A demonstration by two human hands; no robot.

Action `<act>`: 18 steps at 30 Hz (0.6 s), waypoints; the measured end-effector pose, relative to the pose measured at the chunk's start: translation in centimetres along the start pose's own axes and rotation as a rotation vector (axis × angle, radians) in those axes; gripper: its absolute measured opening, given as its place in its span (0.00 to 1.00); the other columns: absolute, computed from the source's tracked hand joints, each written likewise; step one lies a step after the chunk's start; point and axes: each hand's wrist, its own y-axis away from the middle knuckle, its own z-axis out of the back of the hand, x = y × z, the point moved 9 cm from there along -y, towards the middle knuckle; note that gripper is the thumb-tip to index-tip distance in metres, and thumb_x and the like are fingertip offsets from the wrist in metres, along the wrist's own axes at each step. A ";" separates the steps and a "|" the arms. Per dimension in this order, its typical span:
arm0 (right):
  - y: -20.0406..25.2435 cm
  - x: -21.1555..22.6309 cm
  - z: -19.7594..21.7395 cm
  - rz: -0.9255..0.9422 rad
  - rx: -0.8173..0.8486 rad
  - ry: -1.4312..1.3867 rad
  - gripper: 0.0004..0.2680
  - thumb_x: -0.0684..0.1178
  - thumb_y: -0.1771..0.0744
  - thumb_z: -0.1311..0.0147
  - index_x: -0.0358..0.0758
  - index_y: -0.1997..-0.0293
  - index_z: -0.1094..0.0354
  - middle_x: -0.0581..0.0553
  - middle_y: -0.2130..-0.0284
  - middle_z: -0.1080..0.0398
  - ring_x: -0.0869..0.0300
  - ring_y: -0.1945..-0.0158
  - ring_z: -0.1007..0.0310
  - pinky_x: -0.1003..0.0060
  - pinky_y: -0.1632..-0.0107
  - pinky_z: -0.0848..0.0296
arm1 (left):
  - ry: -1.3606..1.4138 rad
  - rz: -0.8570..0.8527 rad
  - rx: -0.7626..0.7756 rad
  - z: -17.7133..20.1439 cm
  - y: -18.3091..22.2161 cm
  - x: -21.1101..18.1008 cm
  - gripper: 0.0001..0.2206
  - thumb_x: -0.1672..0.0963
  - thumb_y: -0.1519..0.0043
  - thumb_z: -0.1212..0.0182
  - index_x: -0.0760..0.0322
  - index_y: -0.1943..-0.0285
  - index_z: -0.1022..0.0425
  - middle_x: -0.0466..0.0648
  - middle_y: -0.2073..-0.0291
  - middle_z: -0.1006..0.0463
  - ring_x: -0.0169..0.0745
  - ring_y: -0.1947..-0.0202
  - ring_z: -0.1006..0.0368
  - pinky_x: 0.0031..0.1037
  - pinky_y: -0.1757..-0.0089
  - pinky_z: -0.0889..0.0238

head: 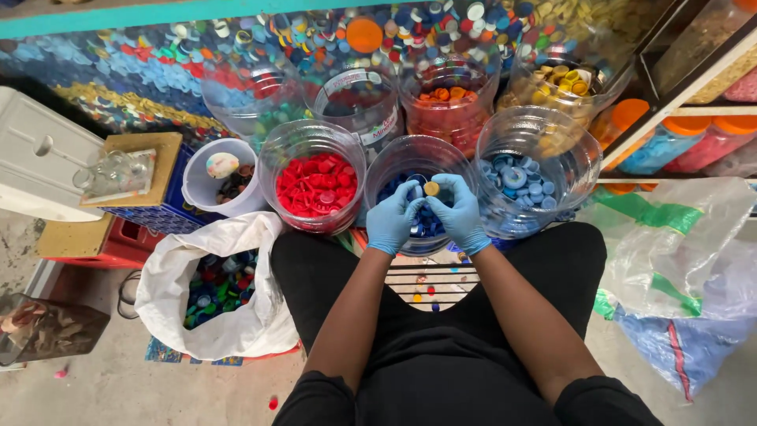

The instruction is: Sorting plastic bottle caps by color from a bag into separate containers

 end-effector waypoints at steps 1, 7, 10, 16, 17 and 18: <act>-0.2 -0.3 -0.1 -0.004 0.000 0.004 0.17 0.38 0.37 0.33 0.47 0.43 0.29 0.48 0.56 0.23 0.61 0.53 0.23 0.61 0.47 0.23 | 0.004 0.003 0.003 0.1 -0.1 -0.2 0.17 0.44 0.34 0.44 0.34 0.36 0.34 0.34 0.55 0.15 0.50 0.54 0.19 0.44 0.53 0.27; -3.4 0.9 2.3 0.050 -0.120 -0.130 0.16 0.38 0.36 0.33 0.44 0.45 0.29 0.48 0.57 0.21 0.64 0.54 0.22 0.63 0.45 0.23 | -0.010 0.016 -0.026 1.2 -0.7 -0.7 0.17 0.43 0.33 0.47 0.37 0.36 0.34 0.47 0.57 0.15 0.60 0.55 0.20 0.51 0.53 0.29; -7.6 5.1 7.1 0.196 -0.244 -0.069 0.13 0.40 0.34 0.37 0.48 0.44 0.30 0.55 0.58 0.23 0.70 0.53 0.27 0.67 0.45 0.25 | -0.039 0.033 -0.005 0.7 -1.3 0.1 0.18 0.42 0.33 0.48 0.37 0.36 0.35 0.47 0.55 0.16 0.60 0.54 0.20 0.51 0.52 0.29; -21.1 4.1 20.9 0.242 -0.413 -0.166 0.26 0.39 0.32 0.39 0.38 0.26 0.49 0.41 0.43 0.26 0.61 0.49 0.22 0.67 0.46 0.18 | -0.132 0.094 -0.039 0.5 -2.4 1.0 0.22 0.39 0.37 0.51 0.33 0.34 0.32 0.50 0.64 0.16 0.59 0.63 0.20 0.47 0.67 0.34; -22.0 3.1 21.8 0.050 -0.417 -0.114 0.32 0.43 0.32 0.39 0.43 0.23 0.62 0.43 0.41 0.30 0.65 0.57 0.27 0.67 0.54 0.24 | -0.125 0.108 -0.029 0.5 -2.6 1.1 0.23 0.39 0.37 0.52 0.33 0.34 0.33 0.48 0.64 0.16 0.57 0.62 0.20 0.46 0.67 0.34; -22.7 2.0 22.6 -0.141 -0.418 -0.060 0.38 0.47 0.33 0.40 0.49 0.20 0.75 0.44 0.39 0.33 0.69 0.65 0.32 0.67 0.63 0.30 | -0.118 0.122 -0.020 0.5 -2.8 1.2 0.23 0.39 0.37 0.54 0.33 0.34 0.33 0.46 0.64 0.16 0.55 0.62 0.20 0.44 0.66 0.35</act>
